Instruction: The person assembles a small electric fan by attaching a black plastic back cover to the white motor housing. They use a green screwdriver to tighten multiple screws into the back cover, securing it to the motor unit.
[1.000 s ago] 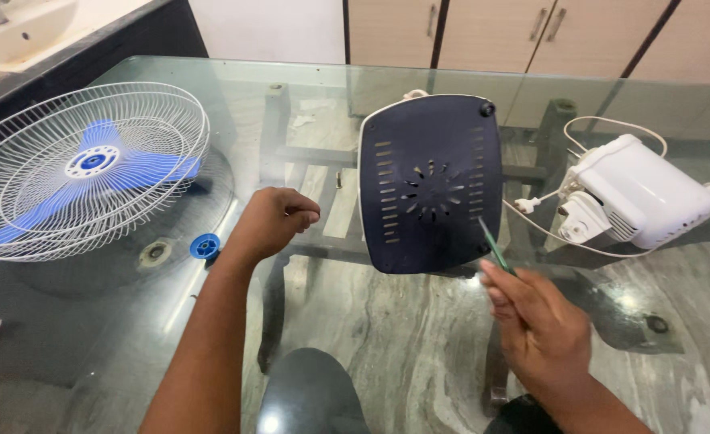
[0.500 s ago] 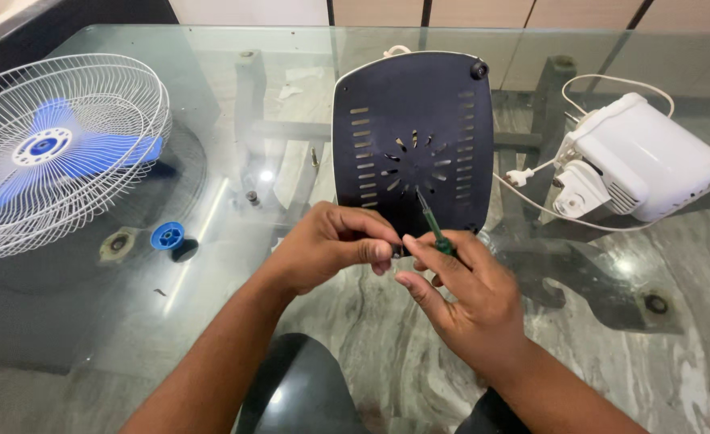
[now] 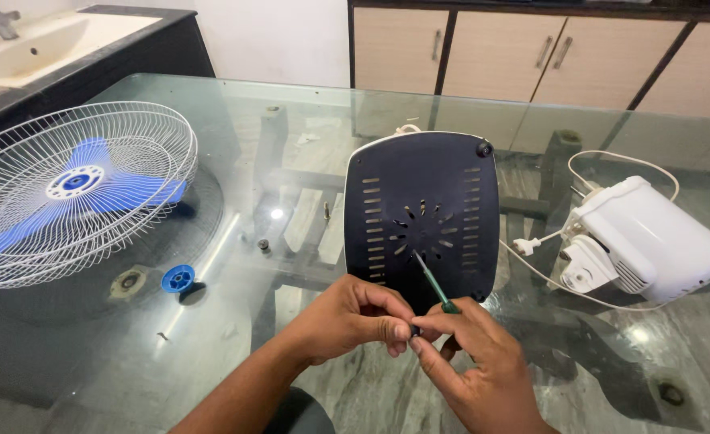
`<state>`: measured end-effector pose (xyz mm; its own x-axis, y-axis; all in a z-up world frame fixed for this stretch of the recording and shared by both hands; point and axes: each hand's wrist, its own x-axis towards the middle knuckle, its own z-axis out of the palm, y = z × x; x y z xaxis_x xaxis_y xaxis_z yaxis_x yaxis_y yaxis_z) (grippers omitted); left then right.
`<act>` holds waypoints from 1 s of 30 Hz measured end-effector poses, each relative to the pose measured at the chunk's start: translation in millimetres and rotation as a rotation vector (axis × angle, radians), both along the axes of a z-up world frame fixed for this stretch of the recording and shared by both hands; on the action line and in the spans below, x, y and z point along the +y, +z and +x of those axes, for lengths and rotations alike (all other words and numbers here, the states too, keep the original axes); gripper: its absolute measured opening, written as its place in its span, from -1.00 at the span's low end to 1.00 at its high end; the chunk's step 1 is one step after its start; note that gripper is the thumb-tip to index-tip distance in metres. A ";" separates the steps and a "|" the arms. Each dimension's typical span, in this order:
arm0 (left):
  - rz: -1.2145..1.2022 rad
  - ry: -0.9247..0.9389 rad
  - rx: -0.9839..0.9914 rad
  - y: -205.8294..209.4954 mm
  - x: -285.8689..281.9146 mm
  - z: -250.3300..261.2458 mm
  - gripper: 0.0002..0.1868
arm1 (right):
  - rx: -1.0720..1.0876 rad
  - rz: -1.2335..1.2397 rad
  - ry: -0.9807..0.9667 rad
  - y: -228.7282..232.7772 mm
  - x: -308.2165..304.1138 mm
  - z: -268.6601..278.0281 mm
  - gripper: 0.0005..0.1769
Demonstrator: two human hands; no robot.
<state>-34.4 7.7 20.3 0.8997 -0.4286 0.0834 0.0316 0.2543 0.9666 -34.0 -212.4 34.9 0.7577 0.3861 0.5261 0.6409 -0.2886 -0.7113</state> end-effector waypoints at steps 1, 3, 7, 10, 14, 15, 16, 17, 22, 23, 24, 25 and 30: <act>-0.002 0.001 0.004 0.0 -0.6 0.4 -0.72 | 0.013 0.019 -0.002 -0.7 -0.2 0.7 -0.75; 0.034 0.026 0.033 -0.1 -0.6 -0.2 -0.68 | 0.018 0.022 -0.032 -1.8 -1.9 1.9 -0.79; -0.070 0.039 0.036 6.2 2.1 -0.7 -0.58 | 0.012 0.075 -0.054 1.1 -2.0 5.0 -0.81; -0.010 0.072 -0.021 11.1 1.1 -2.6 -0.60 | 0.004 0.032 -0.092 4.2 -2.4 2.3 -0.79; 0.133 0.142 -0.234 10.8 -4.2 -6.0 -0.73 | 0.174 0.029 -0.171 5.5 -3.6 -1.6 -0.79; 0.130 0.160 -0.228 10.2 -6.3 -7.2 -0.74 | 0.165 0.045 -0.163 5.9 -4.3 -2.1 -0.79; 0.129 0.179 -0.225 10.3 -6.9 -7.1 -0.75 | 0.155 0.064 -0.154 6.3 -4.4 -1.7 -0.79; 0.097 0.172 -0.179 9.8 -8.4 -8.9 -0.75 | 0.126 0.077 -0.119 6.2 -5.1 -3.7 -0.79; 0.081 0.130 -0.160 6.8 -6.7 -3.1 -0.79 | 0.046 0.059 -0.028 -1.0 -4.5 0.4 -0.81; 0.082 0.110 -0.166 2.9 -5.9 -7.1 -0.81 | 0.075 0.055 -0.036 -7.0 -4.2 -4.0 -0.82; 0.077 0.090 -0.191 2.5 -5.6 -4.9 -0.82 | 0.086 0.048 -0.045 -9.2 -4.0 -2.1 -0.83; 0.072 0.069 -0.215 3.1 -5.1 -2.9 -0.84 | 0.098 0.040 -0.053 -10.4 -3.7 -0.5 -0.84; 0.039 0.006 -0.145 10.1 -3.8 -6.7 -0.88 | 0.189 0.018 0.066 -10.9 -1.6 -2.7 -0.82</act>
<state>-41.1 3.9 30.3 0.8822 -0.4282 0.1958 -0.1103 0.2163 0.9701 -36.7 -214.0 24.0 0.8172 0.4300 0.3839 0.5123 -0.2366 -0.8256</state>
